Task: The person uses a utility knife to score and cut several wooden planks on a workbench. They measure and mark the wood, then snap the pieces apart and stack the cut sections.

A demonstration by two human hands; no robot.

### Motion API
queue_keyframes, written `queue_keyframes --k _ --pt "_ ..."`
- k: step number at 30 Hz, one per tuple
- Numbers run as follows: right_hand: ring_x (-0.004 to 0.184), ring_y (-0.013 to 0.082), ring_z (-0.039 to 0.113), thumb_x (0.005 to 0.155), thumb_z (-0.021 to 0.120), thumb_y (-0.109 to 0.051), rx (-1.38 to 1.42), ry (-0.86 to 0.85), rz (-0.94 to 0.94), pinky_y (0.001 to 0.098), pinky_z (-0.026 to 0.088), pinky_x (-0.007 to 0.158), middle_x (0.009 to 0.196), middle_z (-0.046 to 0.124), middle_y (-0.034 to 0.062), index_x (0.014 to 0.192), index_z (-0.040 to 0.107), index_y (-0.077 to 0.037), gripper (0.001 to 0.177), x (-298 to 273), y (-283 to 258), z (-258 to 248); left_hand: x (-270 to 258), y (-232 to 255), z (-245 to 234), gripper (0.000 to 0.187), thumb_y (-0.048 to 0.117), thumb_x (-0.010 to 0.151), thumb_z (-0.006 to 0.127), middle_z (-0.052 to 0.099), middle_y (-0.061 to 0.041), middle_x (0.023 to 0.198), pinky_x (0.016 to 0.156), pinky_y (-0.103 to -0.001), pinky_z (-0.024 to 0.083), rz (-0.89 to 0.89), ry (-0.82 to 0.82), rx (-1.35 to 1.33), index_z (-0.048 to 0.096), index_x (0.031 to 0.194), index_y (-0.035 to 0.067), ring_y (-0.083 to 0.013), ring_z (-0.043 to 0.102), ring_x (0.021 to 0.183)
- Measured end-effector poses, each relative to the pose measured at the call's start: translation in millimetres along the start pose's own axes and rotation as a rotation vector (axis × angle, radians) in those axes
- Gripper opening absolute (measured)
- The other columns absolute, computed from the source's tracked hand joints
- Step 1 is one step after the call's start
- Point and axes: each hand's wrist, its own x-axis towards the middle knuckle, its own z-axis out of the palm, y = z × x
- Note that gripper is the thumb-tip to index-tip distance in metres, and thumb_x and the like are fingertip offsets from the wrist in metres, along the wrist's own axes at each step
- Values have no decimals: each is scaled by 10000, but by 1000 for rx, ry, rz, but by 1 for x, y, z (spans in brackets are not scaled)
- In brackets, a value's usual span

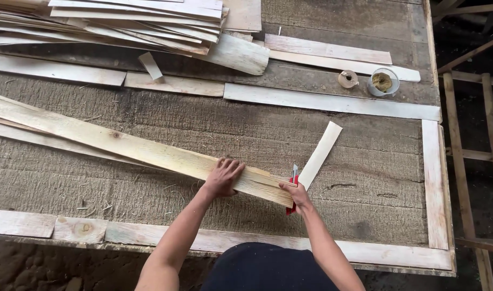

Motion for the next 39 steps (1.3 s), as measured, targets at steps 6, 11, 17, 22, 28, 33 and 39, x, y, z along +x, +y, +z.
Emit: queue_keyframes --k 6,11,17,22,28,33,39 --pt "874 301 720 711 970 -175 33 64 -57 483 641 721 966 712 163 1094 664 -40 508 23 34 -14 -21 22 -37 1122 425 641 914 362 -104 1587 1250 -624 108 -118 -26 -97 341 1585 227 -300 245 1541" --pt "822 294 724 702 970 -139 78 51 -57 463 652 682 931 713 146 1077 663 -63 491 28 50 -17 -51 29 -36 1185 588 618 897 236 -73 1665 1208 -716 143 -367 150 -317 308 1603 294 -315 130 1569" --pt "796 303 725 690 970 -124 114 41 -75 464 653 656 905 701 141 1106 643 -48 535 -17 4 5 -94 1 41 779 606 818 749 444 -8 1494 1154 -608 296 -905 776 -512 426 1433 255 -227 397 1412" --pt "827 325 725 714 962 -128 111 18 -28 488 660 698 944 712 163 1095 636 -63 505 4 38 -7 -100 -36 79 758 531 880 821 402 -91 1276 978 -381 512 -1477 1086 -1005 398 1338 100 -232 571 1111" --pt "778 314 745 713 932 -50 232 -8 -59 473 660 681 887 733 151 1063 659 -74 445 17 51 -18 -87 -85 70 723 457 915 839 547 -169 1307 1049 -530 518 -1523 1208 -1782 475 1422 91 -366 644 1174" --pt "754 350 753 710 911 -17 302 -3 -115 517 655 646 874 745 188 1028 685 -61 393 -15 4 -34 -82 -112 105 705 118 868 859 583 -158 1332 978 -631 534 -1210 1290 -2088 376 1380 149 -393 671 1150" --pt "731 287 730 844 832 -373 375 46 -150 383 598 524 931 741 129 1045 661 -150 346 -34 -42 -67 -37 -86 44 593 61 888 785 589 -119 1293 947 -544 580 -967 1156 -2070 488 1400 98 -308 663 1087"
